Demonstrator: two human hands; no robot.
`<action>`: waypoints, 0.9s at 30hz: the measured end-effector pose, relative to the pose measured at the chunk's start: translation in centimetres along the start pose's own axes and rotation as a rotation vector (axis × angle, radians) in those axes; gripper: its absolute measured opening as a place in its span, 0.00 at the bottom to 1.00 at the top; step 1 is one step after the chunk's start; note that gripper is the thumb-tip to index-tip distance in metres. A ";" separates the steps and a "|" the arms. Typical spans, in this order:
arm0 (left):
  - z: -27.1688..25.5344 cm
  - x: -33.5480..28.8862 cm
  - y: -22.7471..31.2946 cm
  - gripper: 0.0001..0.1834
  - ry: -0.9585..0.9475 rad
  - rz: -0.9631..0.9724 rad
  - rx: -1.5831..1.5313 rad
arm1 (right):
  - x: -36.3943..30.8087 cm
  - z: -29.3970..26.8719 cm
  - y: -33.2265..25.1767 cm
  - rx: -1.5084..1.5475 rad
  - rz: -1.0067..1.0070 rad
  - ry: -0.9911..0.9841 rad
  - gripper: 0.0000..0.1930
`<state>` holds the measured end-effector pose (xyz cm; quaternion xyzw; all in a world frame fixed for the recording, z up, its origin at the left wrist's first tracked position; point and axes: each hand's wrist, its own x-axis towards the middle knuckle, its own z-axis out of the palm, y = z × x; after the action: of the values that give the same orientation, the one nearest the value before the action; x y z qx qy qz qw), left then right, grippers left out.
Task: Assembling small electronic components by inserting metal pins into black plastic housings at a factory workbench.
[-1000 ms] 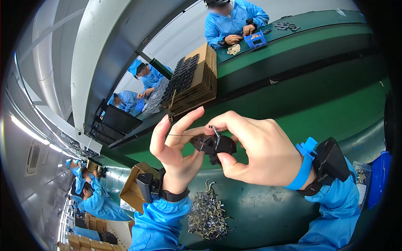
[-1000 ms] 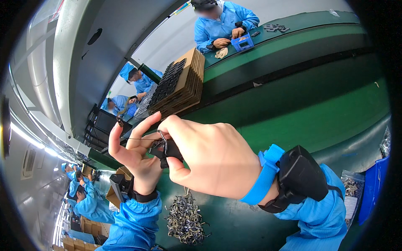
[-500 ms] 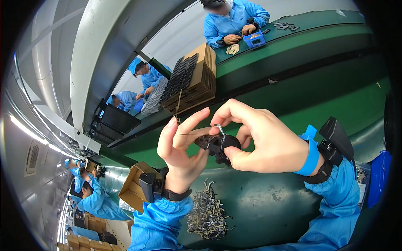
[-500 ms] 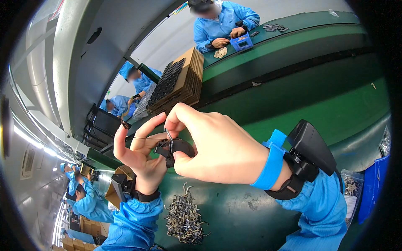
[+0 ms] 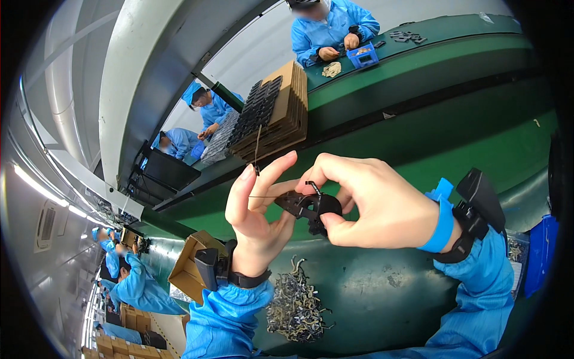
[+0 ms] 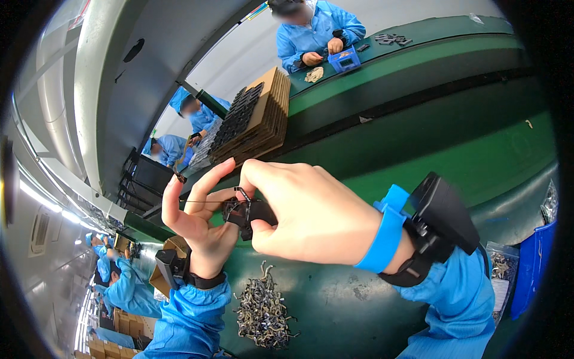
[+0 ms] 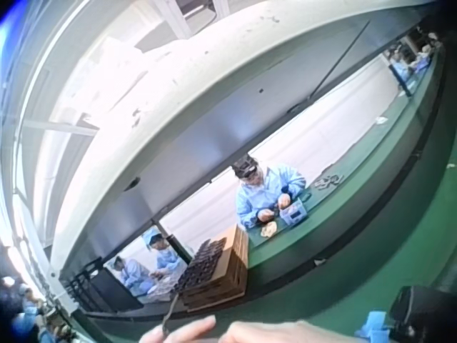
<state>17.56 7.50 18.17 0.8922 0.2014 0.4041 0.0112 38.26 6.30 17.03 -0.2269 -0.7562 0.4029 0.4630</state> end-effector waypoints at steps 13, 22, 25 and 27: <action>0.4 0.0 0.0 0.50 0.148 -0.072 -0.058 | -0.5 1.5 0.7 0.081 -0.096 0.128 0.32; -0.6 -0.6 0.6 0.51 0.067 -0.241 -0.216 | 0.8 4.0 2.5 0.138 -0.190 0.341 0.13; -4.7 -1.6 1.0 0.59 -0.075 -0.255 0.007 | 0.7 3.0 4.4 0.093 -0.077 0.422 0.11; -9.8 -3.1 0.9 0.56 0.101 -0.402 0.168 | 0.2 0.9 7.5 0.086 -0.065 0.571 0.10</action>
<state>8.92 4.14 22.73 0.8106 0.4083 0.4196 0.0072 37.15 10.34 10.73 -0.2868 -0.5845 0.3394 0.6789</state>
